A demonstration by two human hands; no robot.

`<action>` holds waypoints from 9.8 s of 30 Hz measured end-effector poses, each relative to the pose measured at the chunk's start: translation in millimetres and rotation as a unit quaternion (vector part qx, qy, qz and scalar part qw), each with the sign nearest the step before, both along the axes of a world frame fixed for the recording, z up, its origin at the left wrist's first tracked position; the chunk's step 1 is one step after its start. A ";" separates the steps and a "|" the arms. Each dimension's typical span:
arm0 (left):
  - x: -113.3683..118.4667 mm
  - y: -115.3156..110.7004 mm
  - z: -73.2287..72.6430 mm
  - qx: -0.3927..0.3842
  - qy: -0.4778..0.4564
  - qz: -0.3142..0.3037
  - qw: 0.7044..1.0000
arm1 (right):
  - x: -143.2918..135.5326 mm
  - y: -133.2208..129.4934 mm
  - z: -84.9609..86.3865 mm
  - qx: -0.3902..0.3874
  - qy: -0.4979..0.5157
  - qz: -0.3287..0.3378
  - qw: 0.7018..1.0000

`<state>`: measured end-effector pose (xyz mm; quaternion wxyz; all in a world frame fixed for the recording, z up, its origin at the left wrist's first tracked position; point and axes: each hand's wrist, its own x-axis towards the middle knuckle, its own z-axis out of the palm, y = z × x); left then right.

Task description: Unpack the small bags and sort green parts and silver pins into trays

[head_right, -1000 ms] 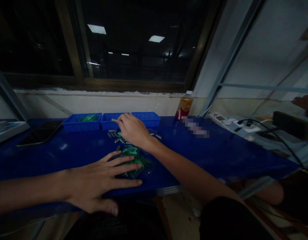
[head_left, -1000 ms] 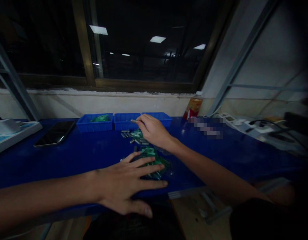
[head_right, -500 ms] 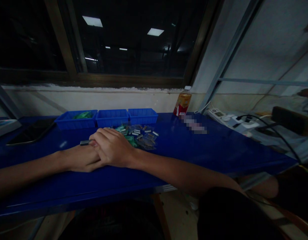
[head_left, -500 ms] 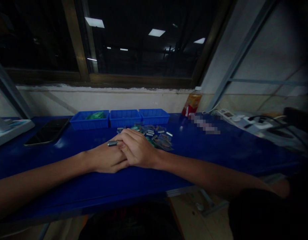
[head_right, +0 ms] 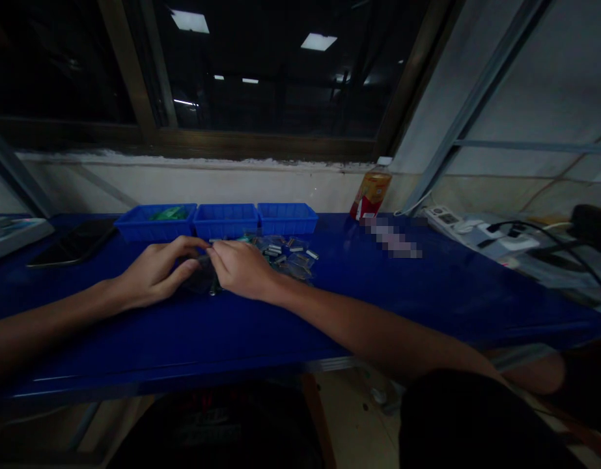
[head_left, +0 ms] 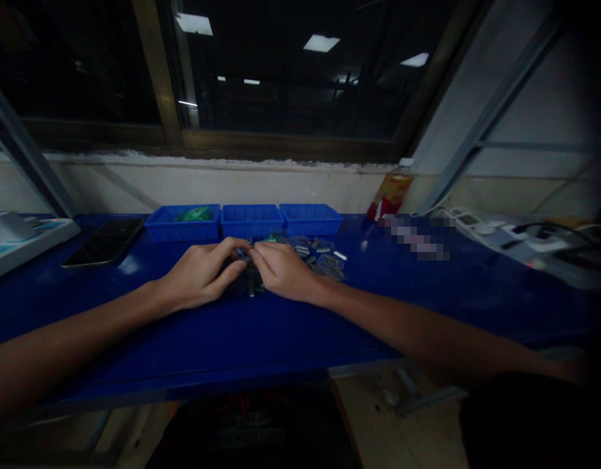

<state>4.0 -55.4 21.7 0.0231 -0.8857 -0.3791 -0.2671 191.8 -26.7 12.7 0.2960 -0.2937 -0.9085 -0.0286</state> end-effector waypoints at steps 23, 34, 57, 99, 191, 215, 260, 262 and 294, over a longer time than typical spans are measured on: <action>3.0 11.1 -11.2 0.011 0.006 0.055 0.998 | 5.4 -18.5 13.0 0.029 -0.012 -0.005 0.999; 2.8 10.3 -11.3 0.000 -0.037 0.030 0.999 | 5.3 -9.9 9.8 0.009 0.005 -0.026 1.000; 2.5 10.5 -11.8 0.032 -0.053 0.028 0.998 | 4.4 -16.8 11.9 0.027 -0.031 -0.036 0.998; 4.6 10.0 -12.1 0.035 -0.053 0.017 0.998 | 8.1 -8.1 10.7 -0.041 0.017 -0.031 0.999; 8.9 8.4 -7.5 -0.018 0.001 0.038 0.999 | 52.7 66.2 25.8 0.060 0.065 -0.193 0.977; 11.5 14.6 -11.2 -0.050 0.083 0.010 0.995 | 56.5 88.9 8.6 0.105 -0.015 -0.219 0.970; -5.1 20.8 1.4 -0.290 -0.020 -0.139 0.947 | 55.8 84.7 9.5 0.081 -0.037 -0.244 0.966; -2.8 25.9 -7.9 -0.287 -0.077 -0.127 0.946 | 54.6 82.5 8.6 0.083 -0.036 -0.244 0.966; 14.3 15.9 -11.1 -0.248 -0.300 -0.061 0.919 | 12.0 6.0 9.5 -0.085 0.041 0.063 0.994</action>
